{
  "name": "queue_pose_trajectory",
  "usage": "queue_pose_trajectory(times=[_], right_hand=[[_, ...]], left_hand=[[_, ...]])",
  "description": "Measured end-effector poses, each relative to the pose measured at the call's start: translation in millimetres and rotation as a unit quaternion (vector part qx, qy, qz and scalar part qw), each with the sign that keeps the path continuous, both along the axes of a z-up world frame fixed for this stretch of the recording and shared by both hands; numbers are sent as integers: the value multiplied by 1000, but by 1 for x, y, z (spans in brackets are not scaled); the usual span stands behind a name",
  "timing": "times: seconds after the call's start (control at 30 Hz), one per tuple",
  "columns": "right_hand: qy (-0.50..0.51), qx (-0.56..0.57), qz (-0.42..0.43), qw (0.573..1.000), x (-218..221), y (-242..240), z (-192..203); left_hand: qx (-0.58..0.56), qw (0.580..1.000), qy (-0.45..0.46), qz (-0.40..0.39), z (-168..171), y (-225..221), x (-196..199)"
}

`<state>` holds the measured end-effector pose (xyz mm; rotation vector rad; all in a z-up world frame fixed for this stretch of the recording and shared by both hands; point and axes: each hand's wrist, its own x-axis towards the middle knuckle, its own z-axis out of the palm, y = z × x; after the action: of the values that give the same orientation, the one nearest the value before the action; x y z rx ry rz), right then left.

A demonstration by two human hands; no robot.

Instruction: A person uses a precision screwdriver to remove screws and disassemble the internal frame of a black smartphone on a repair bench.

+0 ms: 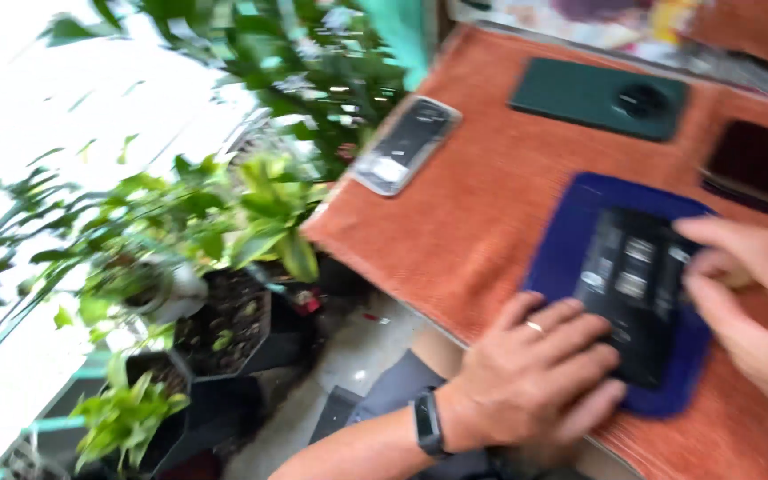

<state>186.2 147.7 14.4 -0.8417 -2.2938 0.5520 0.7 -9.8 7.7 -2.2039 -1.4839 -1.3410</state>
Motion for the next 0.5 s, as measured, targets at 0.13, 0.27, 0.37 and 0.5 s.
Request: queue_pose_trajectory(times=[0.13, 0.27, 0.37, 0.5], right_hand=[[-5, -123, -95, 988, 1, 5, -11], [-18, -58, -30, 998, 3, 5, 5], [9, -39, -4, 999, 2, 2, 10], [-75, 115, -35, 990, 3, -11, 38]], left_hand=[[22, 1000, -3, 5, -10, 2, 2], [7, 1000, -9, 7, -7, 1, 1], [-7, 1000, -14, -19, -4, 1, -2], [-20, 1000, 6, -16, -3, 2, -3]])
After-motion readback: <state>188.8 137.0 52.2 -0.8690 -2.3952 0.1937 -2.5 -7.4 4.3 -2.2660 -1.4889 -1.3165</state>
